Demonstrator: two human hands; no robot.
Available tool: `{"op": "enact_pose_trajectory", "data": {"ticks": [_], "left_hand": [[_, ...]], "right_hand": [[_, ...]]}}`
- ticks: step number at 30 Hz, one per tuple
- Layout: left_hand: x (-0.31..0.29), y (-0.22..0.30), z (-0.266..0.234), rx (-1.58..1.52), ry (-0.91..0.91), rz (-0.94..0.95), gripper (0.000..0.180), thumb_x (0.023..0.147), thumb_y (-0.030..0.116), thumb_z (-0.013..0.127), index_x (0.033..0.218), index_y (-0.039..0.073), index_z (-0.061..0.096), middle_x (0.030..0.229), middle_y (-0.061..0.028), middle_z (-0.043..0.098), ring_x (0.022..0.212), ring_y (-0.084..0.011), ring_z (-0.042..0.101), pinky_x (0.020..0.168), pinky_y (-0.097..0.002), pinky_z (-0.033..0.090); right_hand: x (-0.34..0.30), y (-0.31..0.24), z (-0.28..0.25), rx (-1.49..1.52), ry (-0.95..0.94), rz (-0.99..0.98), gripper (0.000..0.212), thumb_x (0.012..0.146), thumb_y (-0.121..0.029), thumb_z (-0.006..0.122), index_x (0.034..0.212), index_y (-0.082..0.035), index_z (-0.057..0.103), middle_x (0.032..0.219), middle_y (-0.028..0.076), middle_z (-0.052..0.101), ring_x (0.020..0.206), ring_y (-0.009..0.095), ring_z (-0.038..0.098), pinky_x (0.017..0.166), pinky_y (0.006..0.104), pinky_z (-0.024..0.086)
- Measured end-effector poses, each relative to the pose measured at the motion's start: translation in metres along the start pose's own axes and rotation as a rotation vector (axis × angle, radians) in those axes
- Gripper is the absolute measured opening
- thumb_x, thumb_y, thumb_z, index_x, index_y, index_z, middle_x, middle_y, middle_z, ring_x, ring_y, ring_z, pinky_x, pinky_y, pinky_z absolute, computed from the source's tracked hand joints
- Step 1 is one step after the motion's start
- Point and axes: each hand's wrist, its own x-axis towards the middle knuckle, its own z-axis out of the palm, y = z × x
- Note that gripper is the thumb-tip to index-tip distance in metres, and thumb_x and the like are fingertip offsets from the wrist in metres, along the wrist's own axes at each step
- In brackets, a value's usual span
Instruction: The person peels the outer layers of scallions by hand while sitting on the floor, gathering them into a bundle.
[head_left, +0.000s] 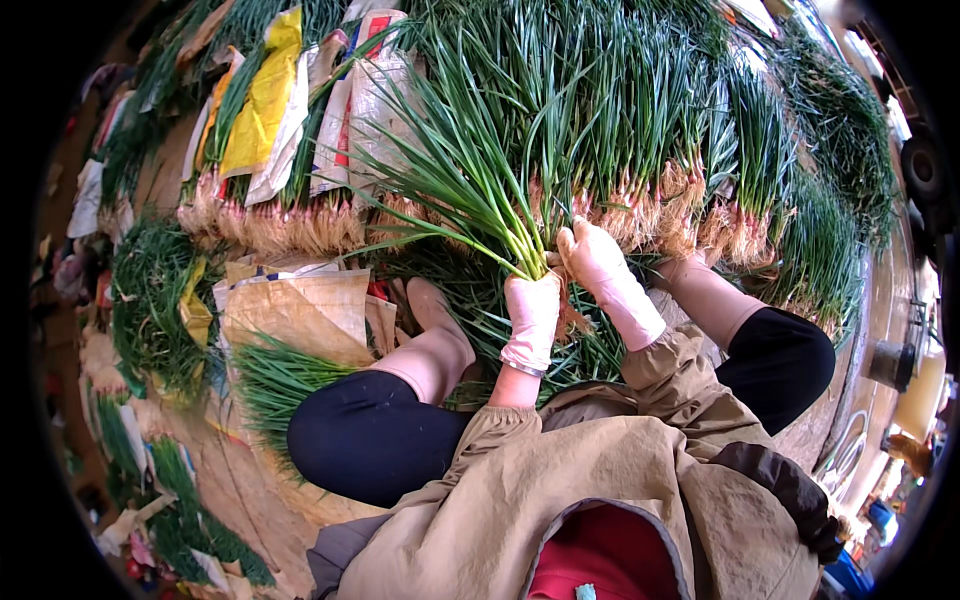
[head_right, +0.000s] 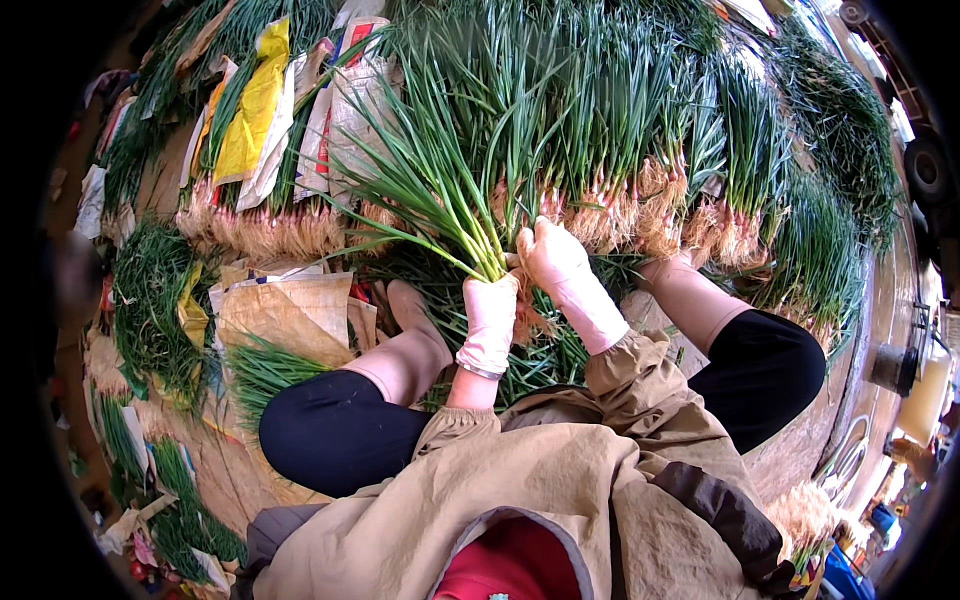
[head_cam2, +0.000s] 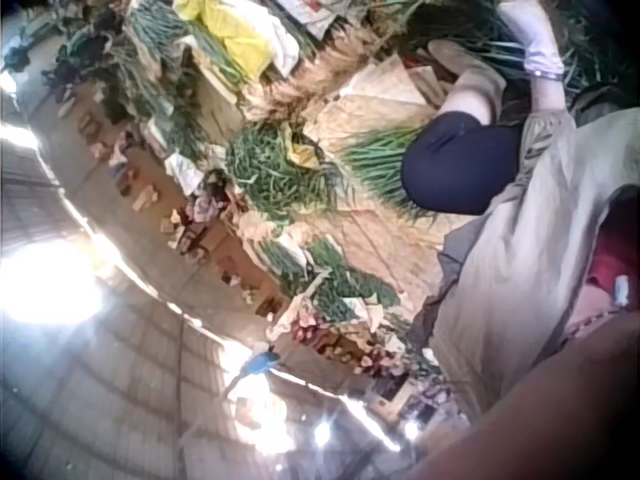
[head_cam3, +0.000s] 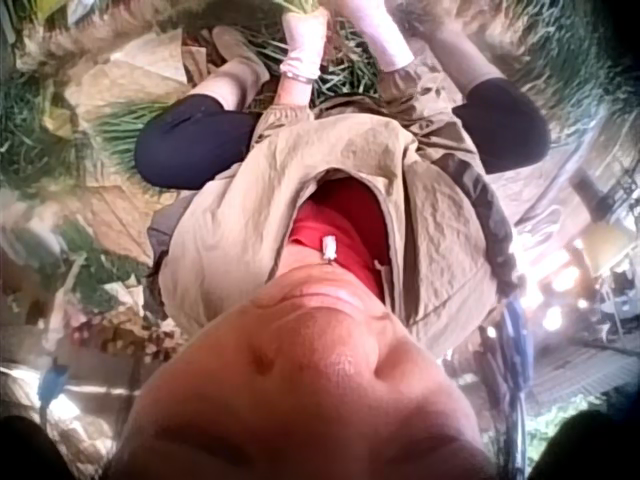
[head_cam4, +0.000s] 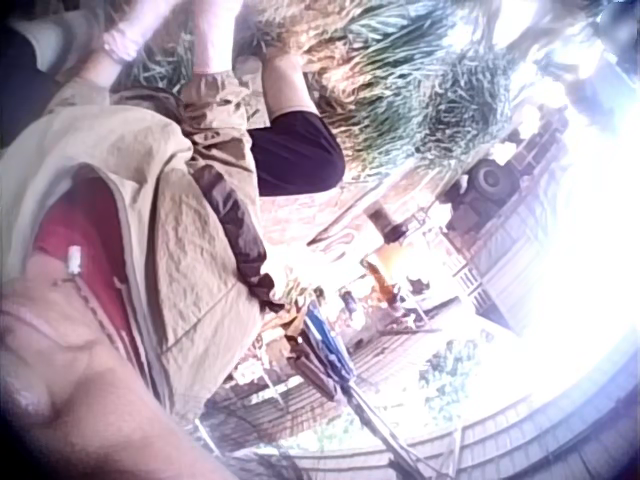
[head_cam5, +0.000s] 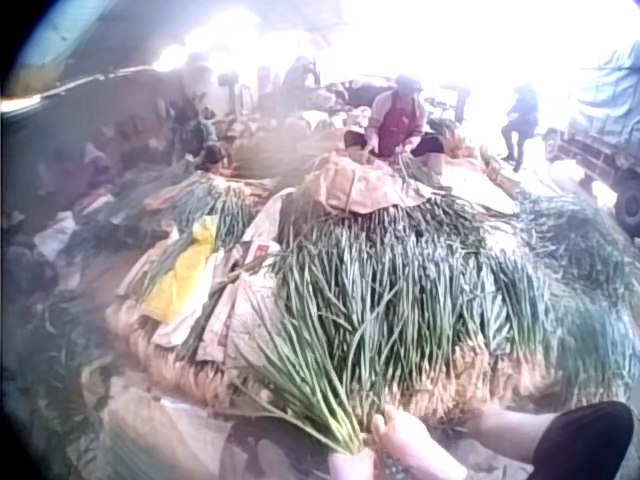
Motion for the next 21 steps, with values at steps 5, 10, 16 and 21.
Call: {"op": "enact_pose_trajectory", "data": {"ticks": [5,10,16,21], "left_hand": [[-0.007,0.027,-0.006,-0.245,-0.028,-0.241,0.013,0.078,-0.002,0.060,0.089,0.003,0.060,0.069,-0.0103,0.063,0.049,-0.0116,0.056,0.035,-0.0190,0.037],[-0.008,0.029,-0.005,-0.469,-0.150,-0.302,0.012,0.078,-0.001,0.059,0.090,-0.001,0.058,0.076,-0.0140,0.063,0.054,-0.0159,0.060,0.038,-0.0170,0.038],[-0.014,0.036,-0.012,-0.562,-0.258,-0.321,0.015,0.078,-0.001,0.056,0.093,-0.003,0.057,0.082,-0.0193,0.062,0.055,-0.0165,0.056,0.042,-0.0189,0.040],[-0.019,0.048,-0.026,-0.542,-0.264,-0.309,0.019,0.078,0.001,0.059,0.096,-0.002,0.057,0.085,-0.0187,0.063,0.059,-0.0195,0.060,0.045,-0.0181,0.043]], "right_hand": [[-0.006,-0.016,-0.043,0.207,-0.181,0.077,0.038,0.090,-0.038,0.049,0.086,-0.002,0.061,0.072,0.021,0.060,0.070,0.037,0.060,0.063,0.0429,0.046],[-0.010,0.009,-0.004,0.426,0.143,-0.006,0.028,0.091,-0.029,0.051,0.096,-0.005,0.063,0.065,0.014,0.058,0.059,0.026,0.058,0.057,0.0334,0.045],[0.002,0.053,0.008,0.323,0.114,0.331,0.033,0.092,-0.031,0.043,0.086,-0.005,0.062,0.068,0.013,0.062,0.067,0.028,0.062,0.064,0.0360,0.049],[-0.022,0.060,-0.018,-0.481,-1.376,0.355,0.058,0.087,-0.057,0.044,0.100,-0.004,0.061,0.081,0.014,0.064,0.076,0.030,0.060,0.072,0.0359,0.047]]}}
